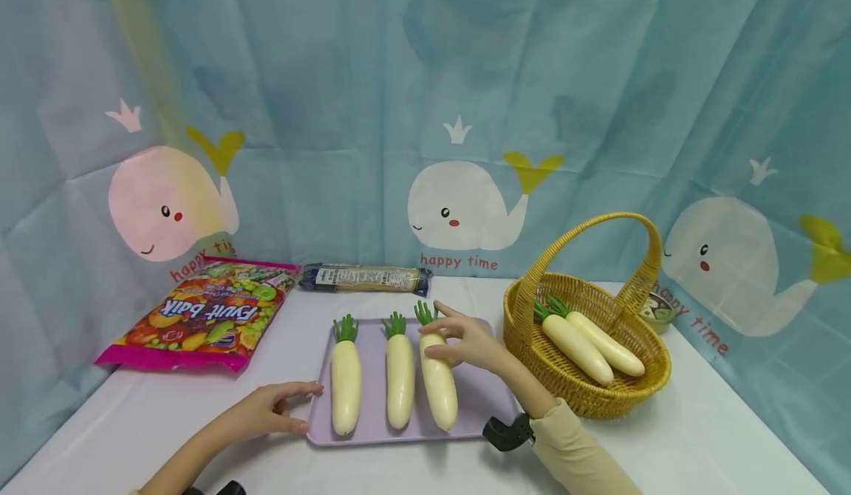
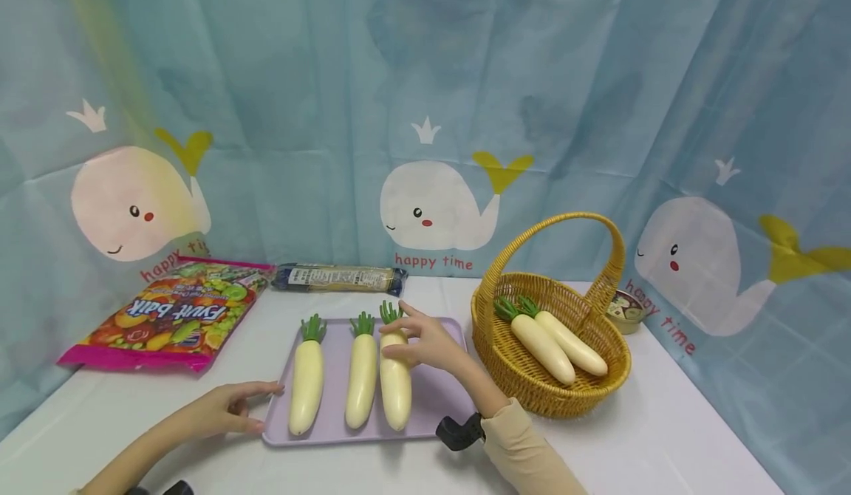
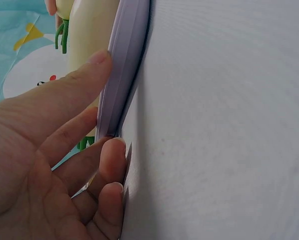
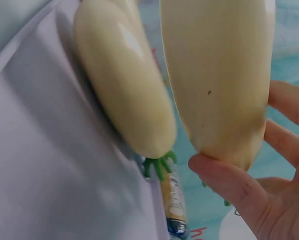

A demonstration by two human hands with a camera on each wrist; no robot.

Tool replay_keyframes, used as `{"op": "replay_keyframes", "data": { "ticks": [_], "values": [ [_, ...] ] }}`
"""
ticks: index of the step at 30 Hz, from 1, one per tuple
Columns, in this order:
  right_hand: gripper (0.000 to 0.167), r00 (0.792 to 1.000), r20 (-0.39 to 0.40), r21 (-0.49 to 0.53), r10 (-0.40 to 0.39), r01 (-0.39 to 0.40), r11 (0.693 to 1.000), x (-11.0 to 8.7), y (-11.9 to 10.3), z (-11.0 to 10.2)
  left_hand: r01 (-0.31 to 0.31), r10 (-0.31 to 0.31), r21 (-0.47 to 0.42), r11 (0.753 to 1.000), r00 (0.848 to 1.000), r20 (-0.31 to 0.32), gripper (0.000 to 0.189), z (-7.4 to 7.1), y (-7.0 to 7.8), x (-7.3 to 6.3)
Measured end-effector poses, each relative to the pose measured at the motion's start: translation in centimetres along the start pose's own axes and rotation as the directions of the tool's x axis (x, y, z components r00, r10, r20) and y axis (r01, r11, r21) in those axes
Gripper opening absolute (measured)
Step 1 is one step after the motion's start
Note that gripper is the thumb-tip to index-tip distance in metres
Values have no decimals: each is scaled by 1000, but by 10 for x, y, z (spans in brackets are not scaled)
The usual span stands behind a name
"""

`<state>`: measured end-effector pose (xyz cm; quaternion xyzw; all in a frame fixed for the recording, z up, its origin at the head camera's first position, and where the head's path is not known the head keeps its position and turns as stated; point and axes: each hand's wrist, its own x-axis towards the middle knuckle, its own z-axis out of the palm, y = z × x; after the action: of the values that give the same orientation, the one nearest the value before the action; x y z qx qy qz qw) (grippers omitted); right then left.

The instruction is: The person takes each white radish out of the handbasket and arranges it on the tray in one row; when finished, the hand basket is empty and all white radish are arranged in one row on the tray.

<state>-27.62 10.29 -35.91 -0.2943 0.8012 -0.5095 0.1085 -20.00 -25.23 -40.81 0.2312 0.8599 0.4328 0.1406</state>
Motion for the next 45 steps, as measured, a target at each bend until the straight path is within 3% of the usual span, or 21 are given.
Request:
{"op": "replay_keyframes", "data": {
  "ticks": [4, 10, 19, 24, 32, 45],
  "values": [
    [40, 999, -35, -16, 8, -9, 1000, 10, 3, 6, 5, -5, 3, 1000, 1000, -14, 57, -2, 1, 0],
    [39, 993, -28, 87, 114, -111, 990, 14, 9, 14, 11, -11, -19, 1000, 1000, 2, 58, 0, 0, -1],
    [38, 993, -51, 4, 108, -108, 994, 16, 17, 18, -4, 4, -21, 1000, 1000, 0, 57, 3, 1, 2],
    [36, 993, -25, 2, 114, -114, 993, 17, 20, 20, -8, 8, -2, 1000, 1000, -6, 56, 2, 0, 1],
    [29, 993, 36, 172, 116, -121, 978, 17, 16, 20, 2, -2, 6, 1000, 1000, -8, 58, 0, 4, 3],
    [37, 985, 89, 154, 147, -159, 975, 14, 18, 27, -11, 11, -37, 999, 1000, 1, 60, 2, 1, -2]
  ]
}}
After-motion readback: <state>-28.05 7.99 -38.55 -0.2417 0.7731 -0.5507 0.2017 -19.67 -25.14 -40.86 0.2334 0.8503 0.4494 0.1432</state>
